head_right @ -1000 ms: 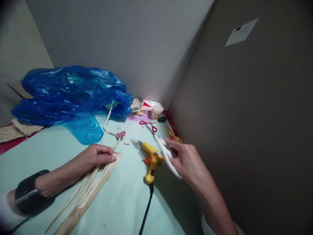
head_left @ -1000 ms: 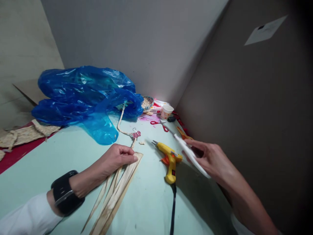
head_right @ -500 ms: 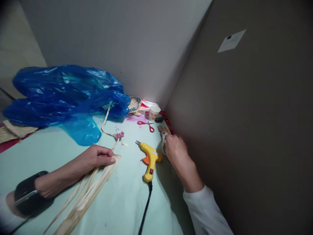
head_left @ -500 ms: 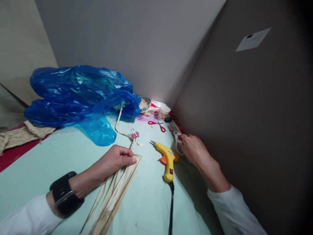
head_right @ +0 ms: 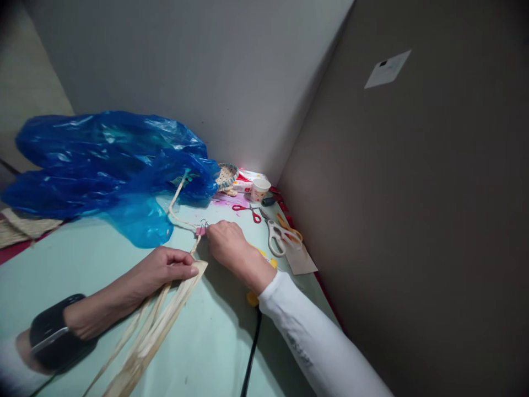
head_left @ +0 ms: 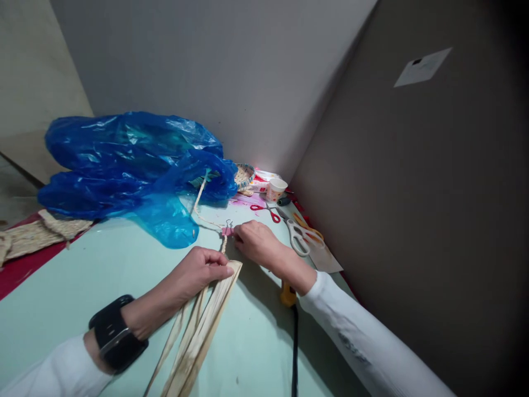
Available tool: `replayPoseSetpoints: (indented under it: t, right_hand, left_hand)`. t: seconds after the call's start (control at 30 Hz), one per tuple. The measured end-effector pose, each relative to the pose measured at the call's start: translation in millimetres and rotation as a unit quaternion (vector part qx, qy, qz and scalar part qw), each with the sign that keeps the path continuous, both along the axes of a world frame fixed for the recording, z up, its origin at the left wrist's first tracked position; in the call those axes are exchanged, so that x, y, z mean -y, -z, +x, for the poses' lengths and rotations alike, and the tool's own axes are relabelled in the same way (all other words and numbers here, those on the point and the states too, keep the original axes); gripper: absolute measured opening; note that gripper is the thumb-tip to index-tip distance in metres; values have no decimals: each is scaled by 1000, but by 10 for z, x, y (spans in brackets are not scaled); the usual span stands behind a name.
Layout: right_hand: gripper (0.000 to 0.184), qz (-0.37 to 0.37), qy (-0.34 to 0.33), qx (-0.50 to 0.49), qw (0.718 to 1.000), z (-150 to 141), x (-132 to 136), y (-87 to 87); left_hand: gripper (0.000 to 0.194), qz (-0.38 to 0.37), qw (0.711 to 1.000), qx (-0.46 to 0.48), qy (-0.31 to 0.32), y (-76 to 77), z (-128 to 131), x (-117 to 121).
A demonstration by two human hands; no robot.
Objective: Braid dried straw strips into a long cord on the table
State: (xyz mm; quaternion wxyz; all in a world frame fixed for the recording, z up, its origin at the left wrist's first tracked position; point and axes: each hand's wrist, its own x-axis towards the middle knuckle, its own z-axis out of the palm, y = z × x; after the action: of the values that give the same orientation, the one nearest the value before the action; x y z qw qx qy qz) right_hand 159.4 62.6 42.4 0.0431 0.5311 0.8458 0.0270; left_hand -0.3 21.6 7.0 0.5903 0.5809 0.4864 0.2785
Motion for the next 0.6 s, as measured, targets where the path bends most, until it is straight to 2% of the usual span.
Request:
replayPoseSetpoints:
  t: [0.23,0.33,0.47,0.53,0.6]
  right_hand:
    - [20,17,11,-27,999,92,8,42]
    - [19,45,43,-47,997,276,-67,-66]
    - [27,128,148,-55,979,688,-75,-310]
    - [31,146,154,-70,975,788,37,-379]
    - [30,93,105,-155,978,743,215,-374]
  left_hand:
    - [29,-4,1000,-14,3,-28,13,9]
    - [28,-4,1000,-21,0,-54,16,15]
    - [26,4,1000,-16,3,-63,16,16]
    - [26,5,1000,-17,-2,-62,13,19]
    - [27,2,1000,-16,-8,-60,8,27]
